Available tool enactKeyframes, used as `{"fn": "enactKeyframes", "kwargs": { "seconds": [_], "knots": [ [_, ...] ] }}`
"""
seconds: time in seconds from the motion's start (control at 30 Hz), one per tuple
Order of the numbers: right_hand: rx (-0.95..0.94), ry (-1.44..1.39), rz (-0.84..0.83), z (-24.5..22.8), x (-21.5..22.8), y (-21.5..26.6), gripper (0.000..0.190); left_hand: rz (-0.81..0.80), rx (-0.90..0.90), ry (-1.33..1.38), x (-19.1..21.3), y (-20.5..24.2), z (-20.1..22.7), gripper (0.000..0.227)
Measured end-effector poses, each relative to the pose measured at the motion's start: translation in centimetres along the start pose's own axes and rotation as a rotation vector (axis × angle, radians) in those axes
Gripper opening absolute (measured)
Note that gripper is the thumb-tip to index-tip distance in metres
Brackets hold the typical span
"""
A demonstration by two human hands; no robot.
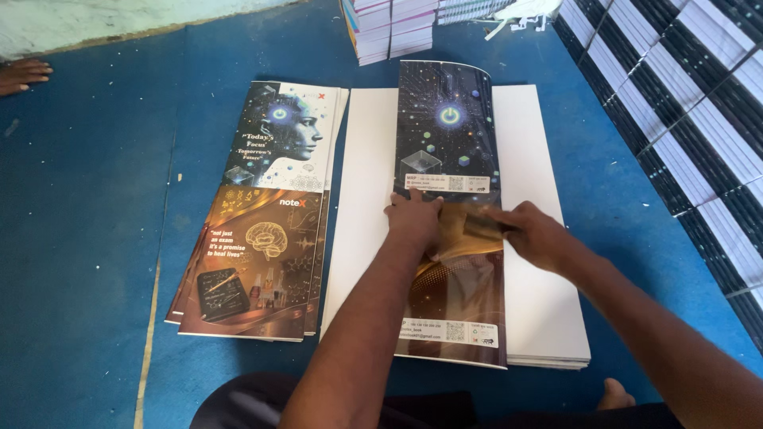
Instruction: The person folds a printed cover sheet over a stack of blank pages and uses a wooden block to press the spine crease. The person repeats this process for multiple book units, aligning the cover and smoothing the fold.
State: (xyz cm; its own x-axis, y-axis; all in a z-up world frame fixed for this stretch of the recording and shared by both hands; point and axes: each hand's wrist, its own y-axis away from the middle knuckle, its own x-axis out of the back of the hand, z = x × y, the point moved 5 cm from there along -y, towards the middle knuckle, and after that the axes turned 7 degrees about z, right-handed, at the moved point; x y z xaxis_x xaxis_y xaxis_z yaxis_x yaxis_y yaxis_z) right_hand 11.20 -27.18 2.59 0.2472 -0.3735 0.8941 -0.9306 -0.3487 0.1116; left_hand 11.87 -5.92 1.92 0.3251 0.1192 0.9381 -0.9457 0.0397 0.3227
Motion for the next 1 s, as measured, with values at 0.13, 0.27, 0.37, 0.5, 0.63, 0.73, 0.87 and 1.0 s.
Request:
{"fn": "enactKeyframes", "kwargs": {
  "seconds": [0.13,0.27,0.37,0.5,0.63,0.73,0.87,1.0],
  "knots": [
    [-0.034,0.007,-0.071,-0.3,-1.1,0.4,0.053,-0.017,-0.002,-0.010,0.6,0.6,0.2,0.113],
    [-0.029,-0.003,-0.069,0.4,-2.0,0.4,0.055,-0.009,-0.011,-0.022,0.9,0.9,0.3,0.117],
    [0.042,0.033,-0.013,1.0,-2.2,0.3,0.057,-0.007,-0.015,-0.035,0.9,0.8,0.5,0.118],
    [0.127,0.103,0.084,1.3,-2.3,-0.2,0.058,-0.008,-0.012,-0.052,0.0,0.0,0.5,0.119],
    [0.152,0.226,0.140,1.2,-1.9,-0.8,0.051,0.050,-0.077,-0.087,-1.9,-1.6,0.4,0.116],
    [0.146,0.277,0.163,1.0,-1.5,-1.3,0.049,0.053,-0.063,-0.039,-3.8,-3.2,0.6,0.104],
    [0.162,0.337,0.254,0.6,-0.5,-2.5,0.044,0.130,-0.067,0.004,-4.3,-4.2,0.8,0.086],
    [0.124,0.422,0.275,0.9,-0.1,-4.7,0.033,-0.025,-0.072,-0.030,-3.6,-3.1,0.9,0.112]
  ]
}}
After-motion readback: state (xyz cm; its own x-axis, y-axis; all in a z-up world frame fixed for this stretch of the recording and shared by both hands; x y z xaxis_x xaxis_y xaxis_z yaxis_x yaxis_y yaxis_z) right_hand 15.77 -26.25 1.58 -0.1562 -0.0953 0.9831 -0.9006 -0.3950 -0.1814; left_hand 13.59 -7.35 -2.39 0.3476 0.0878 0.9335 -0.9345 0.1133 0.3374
